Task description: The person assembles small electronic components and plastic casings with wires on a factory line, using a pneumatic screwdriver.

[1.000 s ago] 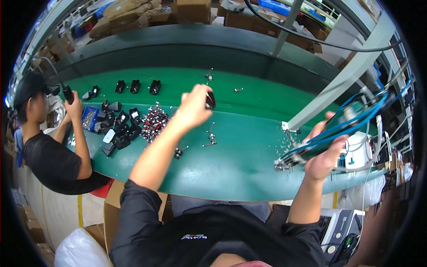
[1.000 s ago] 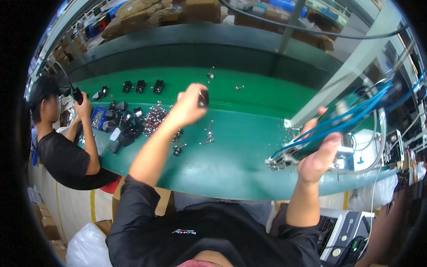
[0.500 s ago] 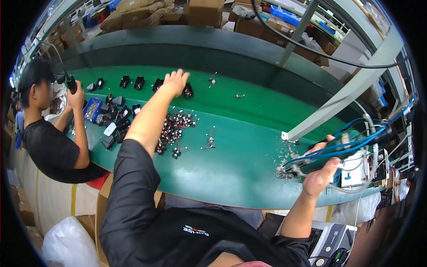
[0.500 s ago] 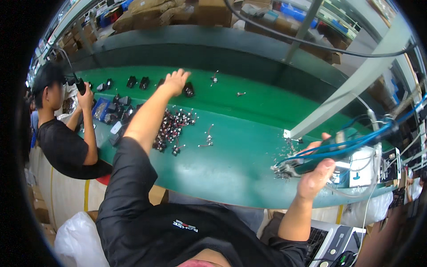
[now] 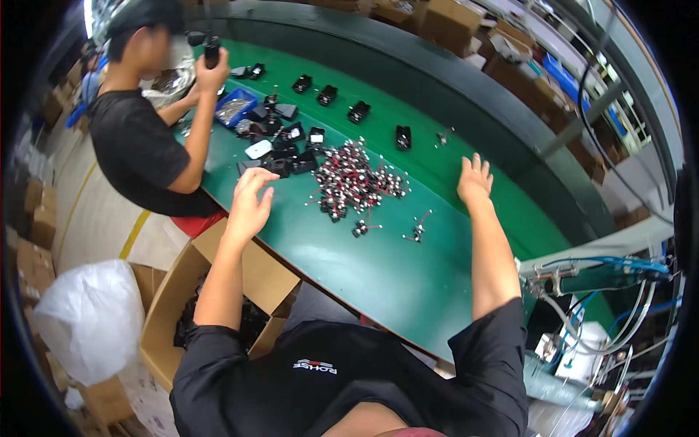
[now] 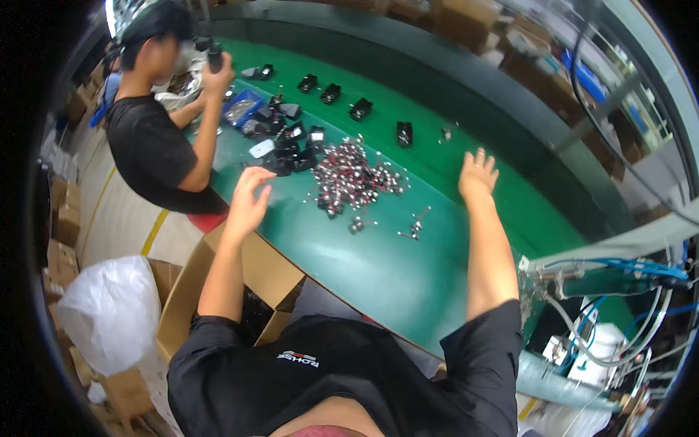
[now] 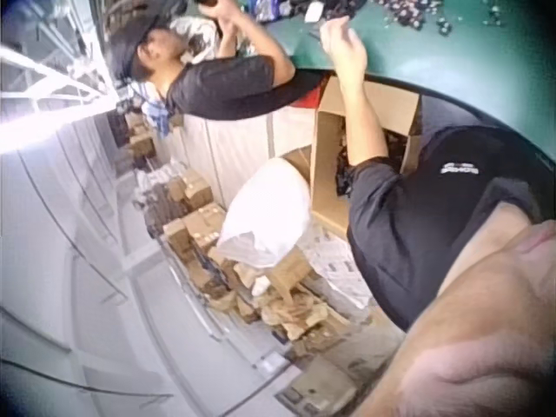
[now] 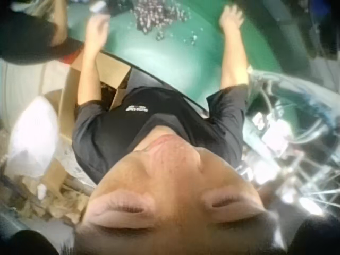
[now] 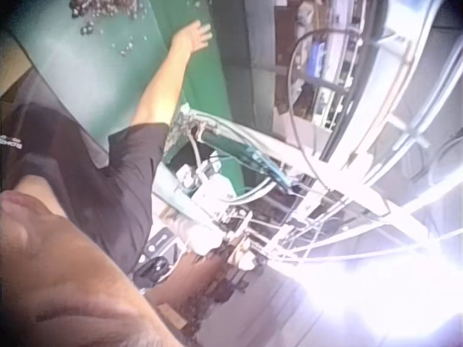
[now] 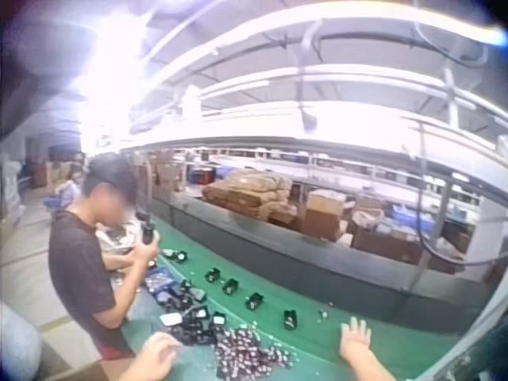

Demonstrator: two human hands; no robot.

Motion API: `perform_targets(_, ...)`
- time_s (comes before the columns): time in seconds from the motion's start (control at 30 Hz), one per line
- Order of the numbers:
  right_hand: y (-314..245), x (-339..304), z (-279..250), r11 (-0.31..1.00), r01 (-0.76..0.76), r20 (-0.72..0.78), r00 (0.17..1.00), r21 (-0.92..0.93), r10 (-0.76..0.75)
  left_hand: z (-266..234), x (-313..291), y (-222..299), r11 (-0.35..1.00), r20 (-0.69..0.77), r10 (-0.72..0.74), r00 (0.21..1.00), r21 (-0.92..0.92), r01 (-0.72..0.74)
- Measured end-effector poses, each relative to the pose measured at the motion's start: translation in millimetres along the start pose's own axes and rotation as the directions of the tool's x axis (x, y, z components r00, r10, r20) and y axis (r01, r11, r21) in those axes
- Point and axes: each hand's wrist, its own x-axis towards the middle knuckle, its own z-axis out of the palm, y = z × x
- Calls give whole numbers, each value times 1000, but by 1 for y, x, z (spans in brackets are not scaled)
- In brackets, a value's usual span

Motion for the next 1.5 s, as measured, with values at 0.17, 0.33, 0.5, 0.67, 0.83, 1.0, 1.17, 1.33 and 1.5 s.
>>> perform_targets(0.17,-6,16,37,992,-27,50,999,125,20,-9,-1,-10,979,124,15,992,202,-40)
perform_targets(0.33,-47,-30,23,828,146,-447,884,541,137,51,77,-32,947,139,119,983,281,-155)
perform_targets(0.5,-99,-150,-49,321,272,-357,902,907,243,99,147,-34,736,383,-182,906,664,-133)
perform_targets(0.67,-77,-260,-32,254,119,-183,951,960,248,105,158,-39,752,508,-296,809,646,-130)
perform_targets(0.83,-46,-319,-3,541,64,-271,910,839,313,97,131,-31,759,279,30,960,618,-204)
perform_targets(1.0,-39,-329,8,620,88,-290,928,780,234,66,91,-39,734,405,-112,907,649,-199)
perform_targets(1.17,-33,-333,7,559,64,-236,941,827,241,75,89,-28,744,452,-147,880,636,-203)
perform_targets(1.33,-35,-332,8,546,70,-246,935,835,257,67,69,-22,747,370,-32,929,626,-223)
perform_targets(1.5,-32,-331,20,530,59,-240,929,846,280,20,33,45,967,-14,2,1000,-254,-6)
